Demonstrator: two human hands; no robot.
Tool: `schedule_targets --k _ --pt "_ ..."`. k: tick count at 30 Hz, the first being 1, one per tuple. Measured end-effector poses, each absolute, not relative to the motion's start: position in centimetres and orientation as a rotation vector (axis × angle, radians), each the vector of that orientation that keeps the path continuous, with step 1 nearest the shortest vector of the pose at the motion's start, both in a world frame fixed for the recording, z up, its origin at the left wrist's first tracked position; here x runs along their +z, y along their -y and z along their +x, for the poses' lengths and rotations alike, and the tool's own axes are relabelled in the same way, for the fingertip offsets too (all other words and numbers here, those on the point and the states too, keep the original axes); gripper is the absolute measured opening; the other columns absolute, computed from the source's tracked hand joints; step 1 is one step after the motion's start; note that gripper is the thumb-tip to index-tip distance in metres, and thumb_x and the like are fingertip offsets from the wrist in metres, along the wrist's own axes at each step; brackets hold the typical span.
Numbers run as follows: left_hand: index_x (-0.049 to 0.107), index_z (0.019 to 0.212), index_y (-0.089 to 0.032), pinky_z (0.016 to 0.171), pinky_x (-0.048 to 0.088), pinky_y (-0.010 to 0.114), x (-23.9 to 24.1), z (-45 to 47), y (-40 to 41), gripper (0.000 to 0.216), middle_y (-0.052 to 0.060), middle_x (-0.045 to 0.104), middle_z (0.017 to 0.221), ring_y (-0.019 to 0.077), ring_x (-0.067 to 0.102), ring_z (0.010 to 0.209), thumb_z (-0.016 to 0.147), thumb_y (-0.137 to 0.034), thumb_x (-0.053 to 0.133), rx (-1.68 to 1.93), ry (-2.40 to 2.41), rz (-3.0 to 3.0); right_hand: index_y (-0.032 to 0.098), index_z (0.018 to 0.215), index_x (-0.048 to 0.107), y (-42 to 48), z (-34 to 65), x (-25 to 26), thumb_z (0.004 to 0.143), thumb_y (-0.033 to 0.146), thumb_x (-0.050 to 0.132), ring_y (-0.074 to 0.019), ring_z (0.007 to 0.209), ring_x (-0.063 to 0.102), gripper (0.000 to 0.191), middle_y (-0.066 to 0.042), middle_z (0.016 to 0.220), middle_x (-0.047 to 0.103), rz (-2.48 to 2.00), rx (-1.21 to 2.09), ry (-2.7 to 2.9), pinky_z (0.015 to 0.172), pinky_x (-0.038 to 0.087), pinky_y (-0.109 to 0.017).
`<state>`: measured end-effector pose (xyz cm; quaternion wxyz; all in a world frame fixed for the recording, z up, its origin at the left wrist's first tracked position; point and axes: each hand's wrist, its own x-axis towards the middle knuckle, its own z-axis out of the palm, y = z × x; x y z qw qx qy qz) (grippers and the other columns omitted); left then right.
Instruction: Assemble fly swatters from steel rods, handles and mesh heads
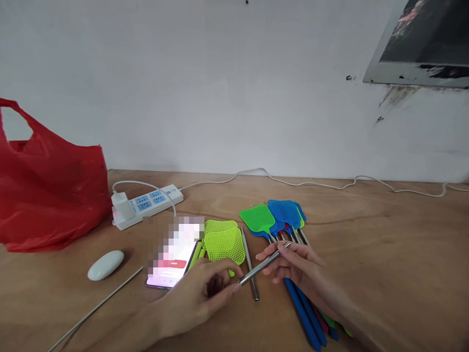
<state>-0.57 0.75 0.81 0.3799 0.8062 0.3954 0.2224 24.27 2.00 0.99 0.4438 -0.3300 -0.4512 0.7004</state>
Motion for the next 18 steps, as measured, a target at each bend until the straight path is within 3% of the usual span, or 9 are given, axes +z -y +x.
schedule_targets --k 4,8,13,18 --pt "0.063 0.105 -0.023 0.056 0.032 0.024 1.1 -0.8 -0.7 0.022 -0.005 0.048 0.067 0.0131 0.043 0.06 0.102 -0.034 0.044 0.588 -1.094 2.155 0.017 0.088 0.072 -2.0 24.2 0.2 0.086 0.055 0.071 -0.0139 0.062 0.066 0.038 -0.003 0.07 0.07 -0.936 1.489 1.283 0.057 0.054 -0.023" --pt "0.06 0.095 -0.023 0.059 0.033 0.025 1.3 -1.0 -0.8 0.027 -0.004 0.053 0.07 0.0144 0.047 0.063 0.103 -0.042 0.043 0.476 -1.106 2.225 0.02 0.079 0.061 -1.8 24.5 -0.4 0.091 0.056 0.061 -0.012 0.049 0.055 0.039 0.002 0.061 0.059 -1.064 1.279 1.561 0.045 0.043 -0.023" --pt "0.06 0.1 -0.024 0.062 0.033 0.026 0.2 -1.0 -0.8 0.028 -0.002 0.06 0.078 0.0157 0.051 0.068 0.105 -0.043 0.041 0.385 -1.1 2.25 0.021 0.077 0.051 -1.2 24.9 -0.6 0.101 0.034 0.048 -0.0117 0.058 0.049 0.027 0.005 0.063 0.049 -1.013 0.793 2.136 0.056 0.033 -0.025" --pt "0.055 0.096 -0.022 0.063 0.032 0.028 0.2 -0.5 -0.7 0.03 0.0 0.06 0.08 0.0181 0.054 0.071 0.107 -0.038 0.033 0.324 -1.095 2.338 0.022 0.07 0.038 -1.4 24.7 -0.5 0.103 0.029 0.043 -0.0115 0.058 0.042 0.034 0.005 0.064 0.042 -0.991 0.708 2.202 0.056 0.026 -0.027"
